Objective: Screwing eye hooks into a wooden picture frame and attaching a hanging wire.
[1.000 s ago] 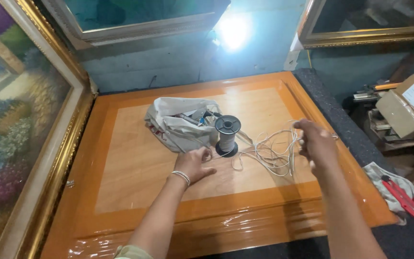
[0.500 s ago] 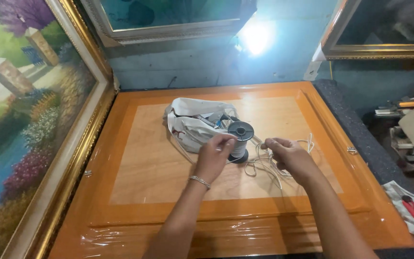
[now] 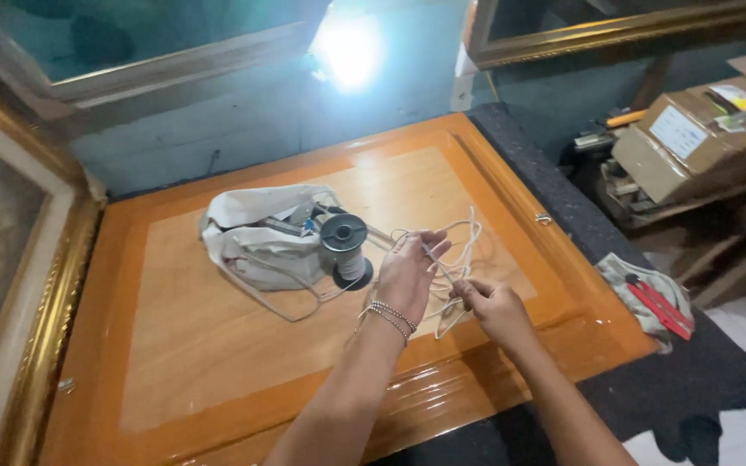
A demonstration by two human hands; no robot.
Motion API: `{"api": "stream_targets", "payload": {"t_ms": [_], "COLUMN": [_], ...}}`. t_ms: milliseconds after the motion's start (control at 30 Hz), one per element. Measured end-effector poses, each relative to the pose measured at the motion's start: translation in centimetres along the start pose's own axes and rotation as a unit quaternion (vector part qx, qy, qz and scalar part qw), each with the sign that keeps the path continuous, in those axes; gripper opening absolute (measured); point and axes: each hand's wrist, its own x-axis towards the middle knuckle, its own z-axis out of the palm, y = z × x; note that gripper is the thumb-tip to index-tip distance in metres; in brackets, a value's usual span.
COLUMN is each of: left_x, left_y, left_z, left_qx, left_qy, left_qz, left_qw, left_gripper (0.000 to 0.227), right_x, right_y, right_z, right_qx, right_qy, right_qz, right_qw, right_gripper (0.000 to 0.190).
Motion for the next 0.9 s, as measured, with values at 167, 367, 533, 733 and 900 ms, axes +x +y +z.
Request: {"api": "stream_targets", "payload": {"t_ms": [167, 367, 533, 733, 900], "left_x": [2.3, 3.4, 3.5, 0.0, -3.3], "left_y": [-3.1, -4.3, -4.2, 0.6, 4.7], "left_z": [0.5, -0.5, -1.2, -1.8, -2.1], "left_qx": [-0.041, 0.341, 0.643, 0.699, 0.674], "left_qy": [0.075, 0.044, 0.061, 0.128, 0.127], "left_qz": [0.057, 0.047, 0.034, -0.039, 0.016], "left_qw": [0.995, 0.938, 0.762, 0.703, 0.727], "left_gripper": [0.019, 0.023, 0.022, 0.029, 0.029], "right_x": [0.3, 4.0, 6.7, 5.1, 5.0], "right_y": [4.5, 12.0, 17.2, 13.1, 7.1], "right_z": [-3.4, -14.3, -17.9, -16.9, -13.9], "right_qx": [0.010, -0.296, -0.408, -0.463, -0.296], "right_qy": [0.014, 0.206, 0.197, 0.186, 0.187], "right_qz": [0.040, 0.100, 0.161, 0.123, 0.001], "right_qw": [0.999, 0.927, 0.876, 0.858, 0.937], "right_gripper": [0.025, 0.026, 0.037, 0.032, 0.024]}}
